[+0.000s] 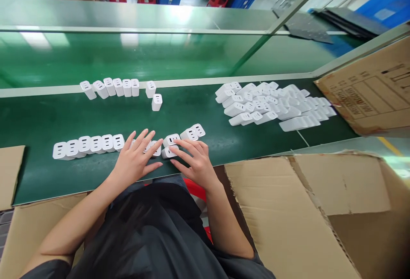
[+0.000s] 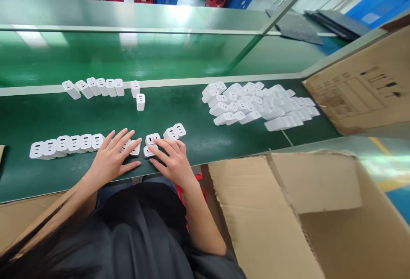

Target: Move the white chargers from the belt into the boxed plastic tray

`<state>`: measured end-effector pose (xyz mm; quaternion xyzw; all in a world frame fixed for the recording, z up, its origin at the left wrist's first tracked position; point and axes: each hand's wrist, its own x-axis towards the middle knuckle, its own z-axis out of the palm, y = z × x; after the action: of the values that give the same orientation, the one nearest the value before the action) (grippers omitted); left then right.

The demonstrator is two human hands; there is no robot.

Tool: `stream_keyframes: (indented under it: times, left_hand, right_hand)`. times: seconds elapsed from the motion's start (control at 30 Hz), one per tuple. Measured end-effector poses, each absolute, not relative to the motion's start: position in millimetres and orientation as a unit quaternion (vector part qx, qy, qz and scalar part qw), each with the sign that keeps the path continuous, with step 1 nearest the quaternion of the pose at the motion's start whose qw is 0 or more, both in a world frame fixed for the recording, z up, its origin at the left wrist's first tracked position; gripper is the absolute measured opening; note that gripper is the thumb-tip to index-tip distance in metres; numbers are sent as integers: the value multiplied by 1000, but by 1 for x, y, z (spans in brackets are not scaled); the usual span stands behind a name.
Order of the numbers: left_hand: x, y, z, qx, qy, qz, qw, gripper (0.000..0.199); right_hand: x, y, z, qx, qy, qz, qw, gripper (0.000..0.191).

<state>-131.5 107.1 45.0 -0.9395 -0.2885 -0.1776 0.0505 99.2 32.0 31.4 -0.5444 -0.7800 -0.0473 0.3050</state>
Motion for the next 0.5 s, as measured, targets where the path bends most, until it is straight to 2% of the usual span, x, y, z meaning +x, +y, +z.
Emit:
stream_keyframes:
  times: [0.33,0.5]
  left_hand:
    - [-100,119,58,-940,-262,-215,38,48]
    - [-72,124,64,-947,-279,-160,-15,45]
  right_hand:
    - [110,25,29,-610,-714,-138,315,17]
    - [111,27,30,-611,-715,-121,317,20]
